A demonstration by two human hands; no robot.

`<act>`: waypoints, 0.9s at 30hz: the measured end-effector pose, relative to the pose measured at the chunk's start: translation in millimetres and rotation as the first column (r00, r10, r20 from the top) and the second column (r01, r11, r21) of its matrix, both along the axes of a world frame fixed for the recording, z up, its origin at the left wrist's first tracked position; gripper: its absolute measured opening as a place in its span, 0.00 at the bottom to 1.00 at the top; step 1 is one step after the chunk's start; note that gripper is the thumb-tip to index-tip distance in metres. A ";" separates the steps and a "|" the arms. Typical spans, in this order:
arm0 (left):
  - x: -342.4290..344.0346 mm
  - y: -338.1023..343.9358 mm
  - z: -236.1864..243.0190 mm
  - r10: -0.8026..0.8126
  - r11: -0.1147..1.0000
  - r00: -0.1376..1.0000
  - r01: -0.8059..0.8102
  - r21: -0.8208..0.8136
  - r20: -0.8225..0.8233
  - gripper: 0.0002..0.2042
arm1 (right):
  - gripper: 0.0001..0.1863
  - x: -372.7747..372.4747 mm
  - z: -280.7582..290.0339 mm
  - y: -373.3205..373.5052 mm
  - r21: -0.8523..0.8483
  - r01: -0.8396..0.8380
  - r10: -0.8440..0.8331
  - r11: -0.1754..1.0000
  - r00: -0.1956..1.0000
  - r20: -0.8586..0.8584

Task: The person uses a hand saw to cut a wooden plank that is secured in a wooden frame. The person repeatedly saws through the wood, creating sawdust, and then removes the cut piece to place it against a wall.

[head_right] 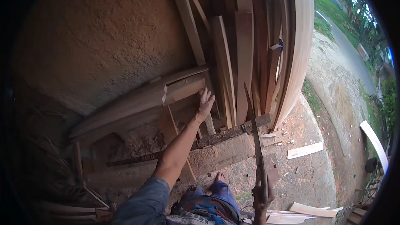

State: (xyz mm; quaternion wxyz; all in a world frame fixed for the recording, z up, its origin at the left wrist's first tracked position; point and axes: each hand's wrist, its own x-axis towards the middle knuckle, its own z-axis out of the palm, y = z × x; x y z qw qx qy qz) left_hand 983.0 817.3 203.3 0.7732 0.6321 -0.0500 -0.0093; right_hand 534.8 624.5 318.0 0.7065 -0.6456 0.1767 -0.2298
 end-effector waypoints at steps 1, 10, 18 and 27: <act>-22.0 30.0 -20.3 0.028 0.996 1.000 -0.027 0.085 -0.009 0.35 | 0.34 4.4 -4.2 10.7 0.104 -0.088 0.080 0.991 0.994 0.077; -209.9 241.6 -24.3 0.490 0.869 0.752 -0.460 0.182 -0.441 0.15 | 0.22 67.9 -34.3 44.8 -0.898 -0.308 0.426 0.315 0.891 -0.157; -250.6 448.4 -55.4 0.745 0.600 0.451 -0.774 0.199 -0.491 0.18 | 0.26 158.9 -71.1 104.6 -0.976 -0.213 0.484 -0.048 0.850 -0.209; -202.2 602.4 -72.6 0.636 0.567 0.502 -0.819 -0.085 -0.587 0.37 | 0.36 195.2 -106.9 166.1 -0.836 -0.526 0.394 -0.157 0.743 -0.541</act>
